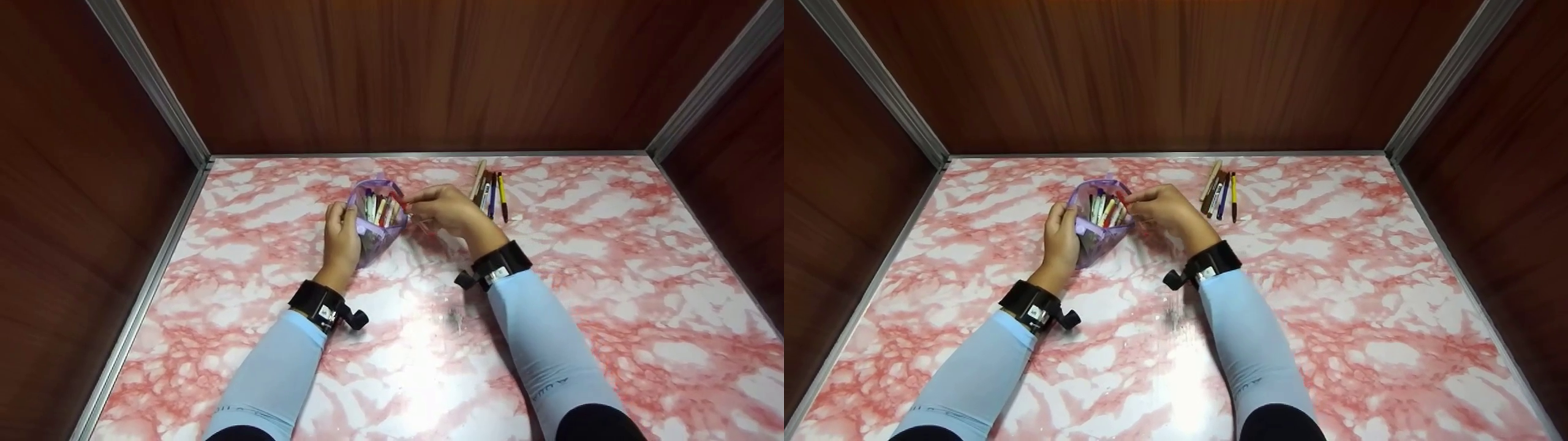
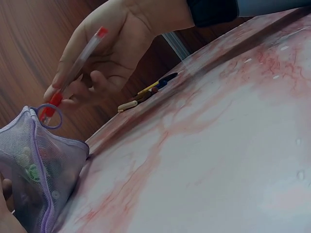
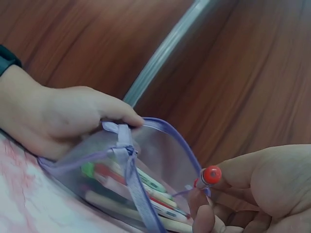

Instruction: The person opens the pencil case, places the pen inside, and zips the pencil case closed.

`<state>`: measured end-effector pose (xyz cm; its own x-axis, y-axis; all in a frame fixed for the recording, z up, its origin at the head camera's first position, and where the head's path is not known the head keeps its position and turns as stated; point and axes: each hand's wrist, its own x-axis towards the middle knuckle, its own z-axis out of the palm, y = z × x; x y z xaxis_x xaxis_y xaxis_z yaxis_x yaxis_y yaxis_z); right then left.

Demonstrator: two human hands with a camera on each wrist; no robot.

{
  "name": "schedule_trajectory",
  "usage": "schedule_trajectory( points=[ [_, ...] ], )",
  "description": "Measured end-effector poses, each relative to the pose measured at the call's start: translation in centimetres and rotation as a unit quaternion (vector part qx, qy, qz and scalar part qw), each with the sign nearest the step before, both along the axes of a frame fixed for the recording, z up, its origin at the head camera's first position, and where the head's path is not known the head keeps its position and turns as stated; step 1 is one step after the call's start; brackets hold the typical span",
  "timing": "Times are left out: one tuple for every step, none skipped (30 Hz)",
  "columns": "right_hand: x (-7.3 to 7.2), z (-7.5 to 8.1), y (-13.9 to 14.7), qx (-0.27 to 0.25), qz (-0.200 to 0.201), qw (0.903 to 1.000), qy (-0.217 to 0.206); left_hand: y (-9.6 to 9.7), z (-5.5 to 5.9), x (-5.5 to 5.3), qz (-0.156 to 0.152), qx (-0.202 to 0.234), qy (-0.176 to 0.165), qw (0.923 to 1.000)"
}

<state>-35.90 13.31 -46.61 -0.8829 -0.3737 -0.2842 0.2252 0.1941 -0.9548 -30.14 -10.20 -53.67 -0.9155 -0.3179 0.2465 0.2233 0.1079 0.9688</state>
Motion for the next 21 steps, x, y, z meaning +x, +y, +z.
schedule_trajectory(
  points=[
    [-0.1,-0.1,-0.4,-0.007,-0.006,0.9999,-0.004,0.0,0.0,0.0,-0.001,0.001,-0.002,1.0],
    [-0.1,-0.1,-0.8,-0.015,-0.012,0.9998,-0.007,0.0,0.0,0.0,-0.002,0.002,-0.003,1.0],
    [-0.2,-0.2,-1.2,-0.021,-0.017,0.9996,-0.009,0.0,0.0,0.0,-0.002,0.002,-0.003,1.0],
    [-0.3,-0.3,-1.6,-0.028,-0.021,0.9993,-0.01,0.0,0.1,0.1,-0.003,0.006,-0.003,1.0],
    [-0.3,-0.4,-2.1,-0.035,-0.026,0.999,-0.011,0.0,0.1,0.1,-0.004,0.009,-0.003,1.0],
    [-0.5,-0.6,-2.6,-0.041,-0.029,0.9987,-0.01,0.0,0.1,0.1,-0.006,0.013,0.001,0.9999],
    [-0.5,-0.7,-3.1,-0.045,-0.034,0.9984,-0.008,0.0,0.1,0.1,-0.008,0.018,0.003,0.9998],
    [-0.6,-0.8,-3.7,-0.046,-0.039,0.9982,-0.002,-0.1,0.1,0.1,-0.01,0.023,0.005,0.9997],
    [-0.7,-0.9,-4.3,-0.047,-0.045,0.9979,0.003,-0.1,0.0,0.1,-0.012,0.029,0.008,0.9995],
    [-0.8,-1.0,-4.8,-0.048,-0.052,0.9974,0.009,-0.1,0.0,0.1,-0.014,0.033,0.013,0.9993],
    [-0.9,-1.1,-5.4,-0.049,-0.061,0.9968,0.016,-0.2,0.0,0.1,-0.016,0.035,0.018,0.9991],
    [-1.0,-1.2,-5.9,-0.048,-0.069,0.9962,0.023,-0.2,0.0,0.0,-0.018,0.04,0.021,0.9988],
    [-1.0,-1.2,-6.4,-0.04,-0.076,0.9958,0.032,-0.2,0.0,0.0,-0.02,0.044,0.024,0.9985],
    [-1.0,-1.3,-6.8,-0.028,-0.08,0.9956,0.039,-0.2,-0.1,0.0,-0.021,0.047,0.027,0.9983],
    [-1.0,-1.4,-7.2,-0.016,-0.081,0.9954,0.048,-0.2,-0.1,-0.1,-0.021,0.049,0.03,0.9981],
    [-0.9,-1.4,-7.5,0.002,-0.08,0.995,0.06,-0.2,-0.1,-0.1,-0.02,0.052,0.032,0.9979],
    [-0.8,-1.4,-7.8,0.018,-0.077,0.9943,0.072,-0.2,-0.1,-0.1,-0.02,0.054,0.032,0.9978],
    [-0.7,-1.5,-8.0,0.034,-0.07,0.9933,0.085,-0.1,-0.1,-0.1,-0.021,0.056,0.029,0.9978],
    [-0.5,-1.5,-8.1,0.051,-0.064,0.9916,0.1,-0.1,-0.2,-0.1,-0.02,0.057,0.027,0.9978],
    [-0.4,-1.5,-8.2,0.065,-0.057,0.9894,0.117,-0.1,-0.2,-0.1,-0.02,0.057,0.025,0.9979],
    [-0.3,-1.5,-8.2,0.076,-0.05,0.9868,0.134,0.0,-0.2,-0.1,-0.02,0.057,0.022,0.998]
  ],
)
